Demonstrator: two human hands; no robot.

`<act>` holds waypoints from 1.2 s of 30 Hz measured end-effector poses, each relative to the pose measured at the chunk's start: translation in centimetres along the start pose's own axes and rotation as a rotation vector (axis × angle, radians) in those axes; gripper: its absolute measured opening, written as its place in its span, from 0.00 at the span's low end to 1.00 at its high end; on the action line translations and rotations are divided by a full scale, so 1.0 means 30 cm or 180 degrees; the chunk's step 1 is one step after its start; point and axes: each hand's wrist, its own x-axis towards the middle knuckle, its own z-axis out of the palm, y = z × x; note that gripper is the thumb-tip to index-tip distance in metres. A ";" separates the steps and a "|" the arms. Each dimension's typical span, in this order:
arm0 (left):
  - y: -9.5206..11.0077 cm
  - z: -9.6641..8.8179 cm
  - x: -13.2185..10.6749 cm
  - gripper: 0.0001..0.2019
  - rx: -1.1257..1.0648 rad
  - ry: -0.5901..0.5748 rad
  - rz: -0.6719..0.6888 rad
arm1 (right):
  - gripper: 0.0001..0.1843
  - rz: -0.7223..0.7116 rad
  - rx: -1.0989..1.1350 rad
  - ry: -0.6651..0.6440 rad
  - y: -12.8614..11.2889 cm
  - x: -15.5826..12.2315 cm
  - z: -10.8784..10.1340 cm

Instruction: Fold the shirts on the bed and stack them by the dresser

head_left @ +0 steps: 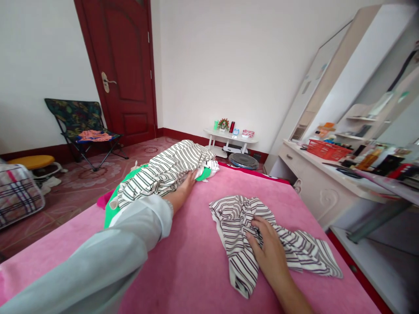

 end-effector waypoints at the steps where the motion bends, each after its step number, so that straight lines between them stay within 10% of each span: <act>1: 0.004 -0.008 0.005 0.21 0.0041 -0.0014 0.0106 | 0.13 0.0027 -0.0020 0.0017 -0.004 0.002 0.000; 10: 0.059 -0.047 0.166 0.22 -0.0025 -0.0143 0.1471 | 0.11 0.0226 -0.0004 0.0115 -0.017 0.008 0.007; 23: -0.161 0.178 0.383 0.26 -0.0268 -0.0106 -0.0413 | 0.10 0.0385 0.0154 0.0213 -0.036 -0.001 0.010; 36: 0.010 0.093 0.192 0.27 -0.0187 -0.0578 -0.0866 | 0.09 0.0395 0.0179 0.0182 -0.029 0.014 0.009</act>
